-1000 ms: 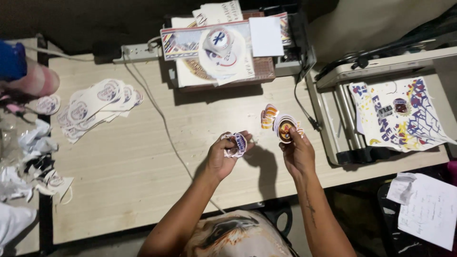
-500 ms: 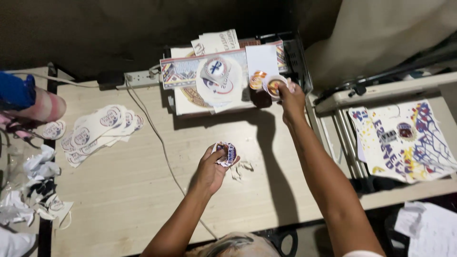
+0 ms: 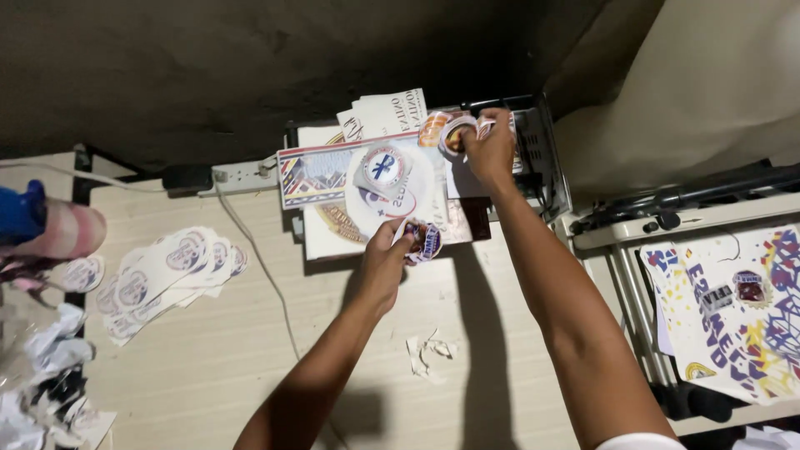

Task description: The person operates a laminating machine to process various printed documents and stickers. They feed sheets into the machine, retrieve the laminated output, and peel off protective films from the finished items.

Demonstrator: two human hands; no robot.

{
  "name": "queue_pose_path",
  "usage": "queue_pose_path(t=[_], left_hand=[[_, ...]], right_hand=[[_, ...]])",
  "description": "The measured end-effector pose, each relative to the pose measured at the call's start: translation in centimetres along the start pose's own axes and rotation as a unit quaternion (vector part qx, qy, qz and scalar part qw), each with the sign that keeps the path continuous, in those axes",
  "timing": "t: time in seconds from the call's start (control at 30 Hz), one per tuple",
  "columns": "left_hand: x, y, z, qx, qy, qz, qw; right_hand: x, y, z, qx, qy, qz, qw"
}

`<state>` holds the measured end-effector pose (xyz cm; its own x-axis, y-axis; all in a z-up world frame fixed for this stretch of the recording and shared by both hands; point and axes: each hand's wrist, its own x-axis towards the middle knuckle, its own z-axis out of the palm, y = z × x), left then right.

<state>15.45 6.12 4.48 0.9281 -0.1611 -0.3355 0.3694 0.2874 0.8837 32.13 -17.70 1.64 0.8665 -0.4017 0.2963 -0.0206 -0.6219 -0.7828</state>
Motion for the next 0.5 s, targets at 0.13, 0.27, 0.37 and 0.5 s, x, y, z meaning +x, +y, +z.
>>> queue_pose_path(t=[0.13, 0.27, 0.37, 0.5], left_hand=[[4.0, 0.6, 0.9, 0.107, 0.001, 0.019, 0.994], [7.9, 1.7, 2.0, 0.337, 0.01, 0.198, 0.92], [9.2, 3.3, 3.3, 0.384, 0.004, 0.201, 0.901], [10.7, 4.4, 5.0, 0.456, -0.004, 0.168, 0.874]], right_hand=[[-0.4, -1.8, -1.8, -0.03, -0.084, 0.081, 0.993], [-1.3, 0.1, -2.9, -0.118, 0.014, -0.094, 0.988], [-3.3, 1.2, -4.8, -0.052, 0.0, -0.075, 0.996], [-9.0, 1.7, -8.6, 0.008, -0.044, -0.066, 0.997]])
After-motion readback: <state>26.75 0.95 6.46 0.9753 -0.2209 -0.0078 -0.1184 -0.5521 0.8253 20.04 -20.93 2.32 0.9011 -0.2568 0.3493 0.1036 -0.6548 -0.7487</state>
